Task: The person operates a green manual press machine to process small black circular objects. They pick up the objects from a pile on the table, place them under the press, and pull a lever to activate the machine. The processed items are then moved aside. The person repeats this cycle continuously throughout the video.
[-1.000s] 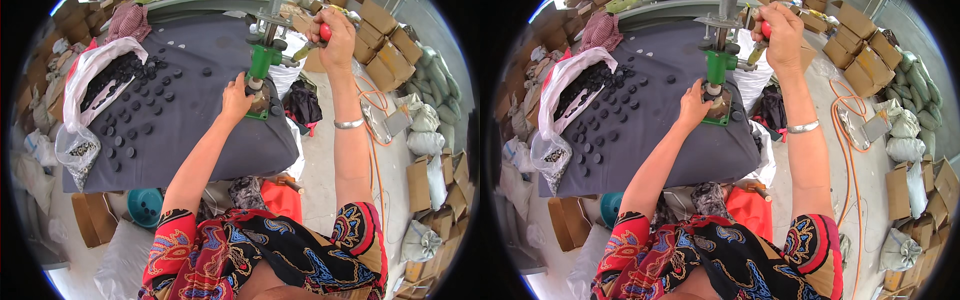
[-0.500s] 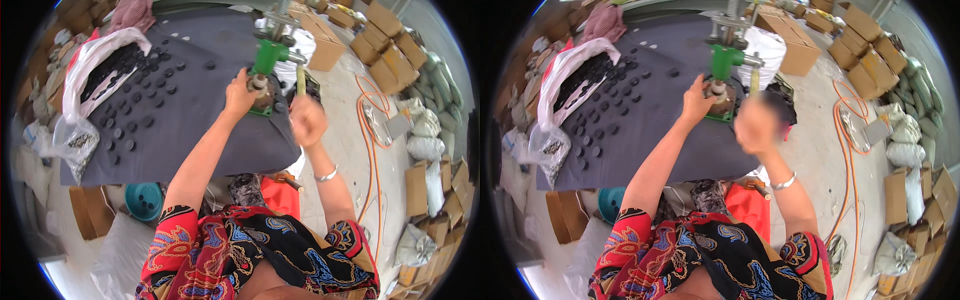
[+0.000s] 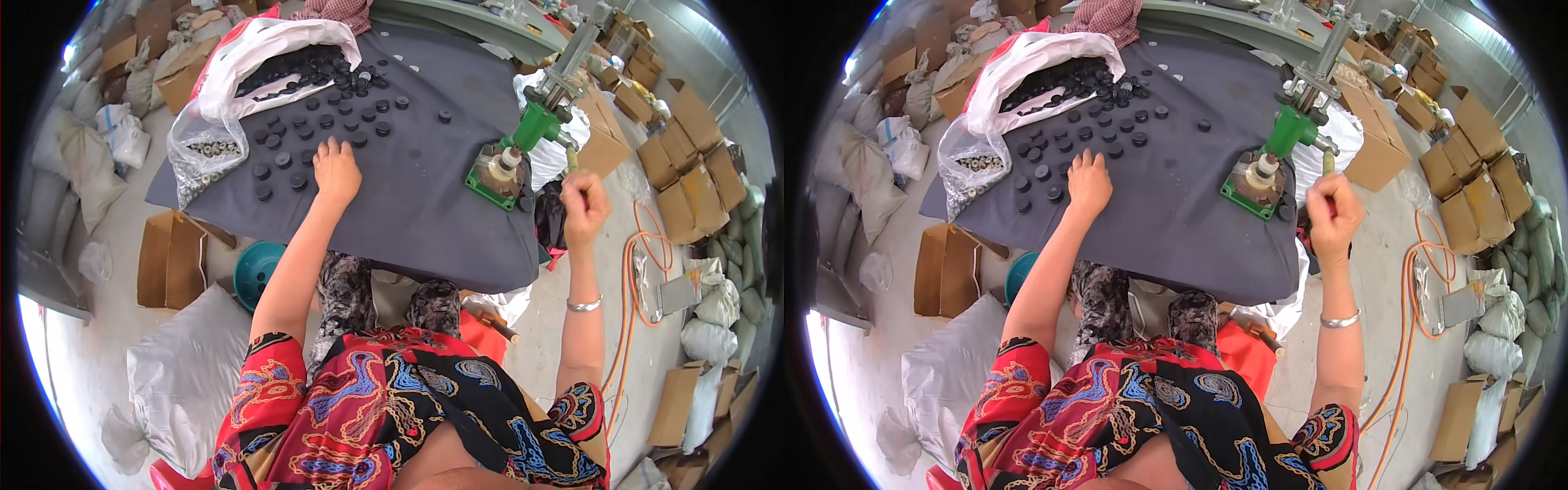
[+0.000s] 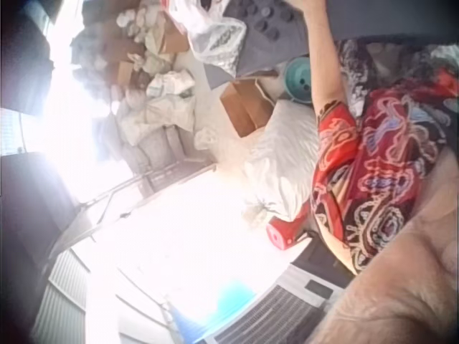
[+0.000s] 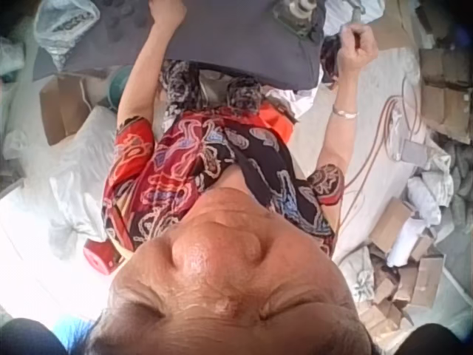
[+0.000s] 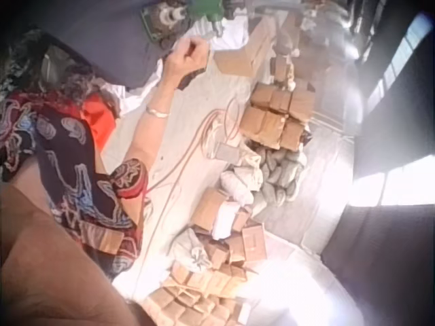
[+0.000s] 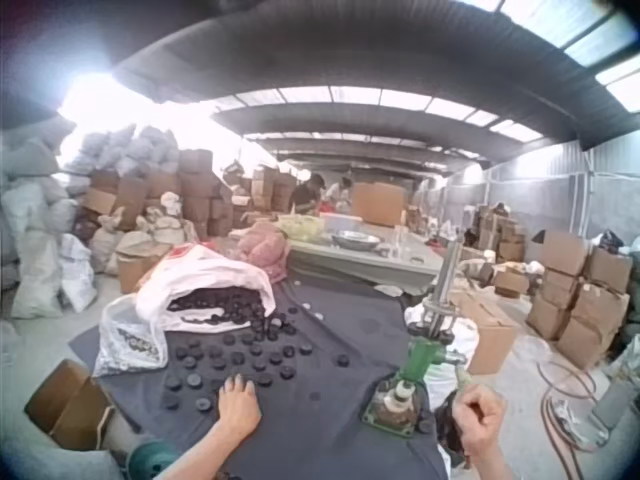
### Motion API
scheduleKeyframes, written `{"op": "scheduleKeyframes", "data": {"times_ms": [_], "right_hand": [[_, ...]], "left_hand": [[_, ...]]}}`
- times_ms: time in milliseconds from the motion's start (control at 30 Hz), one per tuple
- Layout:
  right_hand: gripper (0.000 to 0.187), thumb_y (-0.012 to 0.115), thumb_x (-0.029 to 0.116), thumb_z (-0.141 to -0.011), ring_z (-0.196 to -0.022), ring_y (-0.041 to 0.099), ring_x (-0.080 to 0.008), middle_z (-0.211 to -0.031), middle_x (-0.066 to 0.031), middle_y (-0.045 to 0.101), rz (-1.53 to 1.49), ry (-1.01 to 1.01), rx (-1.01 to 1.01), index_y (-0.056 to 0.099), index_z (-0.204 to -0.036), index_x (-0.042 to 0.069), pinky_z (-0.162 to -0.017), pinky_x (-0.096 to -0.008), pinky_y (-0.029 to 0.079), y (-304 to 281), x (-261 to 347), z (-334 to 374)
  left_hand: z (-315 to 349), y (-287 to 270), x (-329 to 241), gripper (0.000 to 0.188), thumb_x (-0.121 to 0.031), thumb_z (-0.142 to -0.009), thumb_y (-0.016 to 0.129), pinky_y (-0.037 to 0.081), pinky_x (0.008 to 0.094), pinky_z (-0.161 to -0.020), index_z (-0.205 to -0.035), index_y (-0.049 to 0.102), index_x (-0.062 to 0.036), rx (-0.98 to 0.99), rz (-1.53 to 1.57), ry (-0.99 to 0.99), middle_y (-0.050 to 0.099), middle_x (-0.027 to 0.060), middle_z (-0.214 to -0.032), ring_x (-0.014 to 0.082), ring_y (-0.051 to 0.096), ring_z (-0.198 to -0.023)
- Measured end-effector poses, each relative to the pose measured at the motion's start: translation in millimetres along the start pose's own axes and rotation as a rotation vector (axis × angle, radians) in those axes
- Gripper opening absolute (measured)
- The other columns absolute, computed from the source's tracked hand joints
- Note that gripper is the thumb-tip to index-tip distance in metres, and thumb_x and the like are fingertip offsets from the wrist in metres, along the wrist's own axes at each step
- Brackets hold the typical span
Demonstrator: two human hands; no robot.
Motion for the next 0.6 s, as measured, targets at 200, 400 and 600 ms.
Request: {"op": "scheduleKeyframes", "data": {"times_ms": [200,400,600], "right_hand": [[0.014,0.056,0.010,-0.088,-0.055,0.048,-0.0095,-0.064,-0.0021,0.054,-0.237,0.151,-0.035,0.054,-0.077,0.002,-0.054,-0.0237,0.039,-17.2,-15.8,-60.9],[0.020,0.056,0.014,-0.090,-0.052,0.048,-0.0119,-0.059,-0.0042,0.051,-0.413,0.186,-0.090,0.055,-0.076,0.001,-0.056,-0.0276,0.043,-32.6,-32.4,-112.7],[0.019,0.056,0.013,-0.090,-0.052,0.047,-0.0133,-0.062,-0.0057,0.052,-0.445,0.214,-0.120,0.056,-0.077,-0.001,-0.057,-0.0296,0.045,-34.5,-33.6,-118.0]], "left_hand": [[18.6,5.3,-14.8,0.038,-0.001,-0.077,0.055,0.050,0.0425,-0.089,-0.113,0.062,0.0035,0.195,0.038,0.041,0.061,0.0198,-0.122,0.0355,0.059,-0.105],[43.4,3.1,-40.2,0.037,-0.004,-0.082,0.054,0.048,0.0424,-0.094,-0.118,0.061,0.0031,0.125,0.160,0.194,0.060,0.0201,-0.126,0.0349,0.059,-0.110],[62.0,-8.0,-37.1,0.045,-0.008,-0.086,0.056,0.041,0.0469,-0.102,-0.130,0.052,0.0022,0.123,0.204,0.240,0.052,0.0201,-0.137,0.0346,0.053,-0.122]]}}
Point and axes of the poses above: each hand's wrist, its own z-axis away from the middle knuckle, its own y-axis out of the palm, x = y × z, the point moved 8 cm from there along -z, towards the middle knuckle
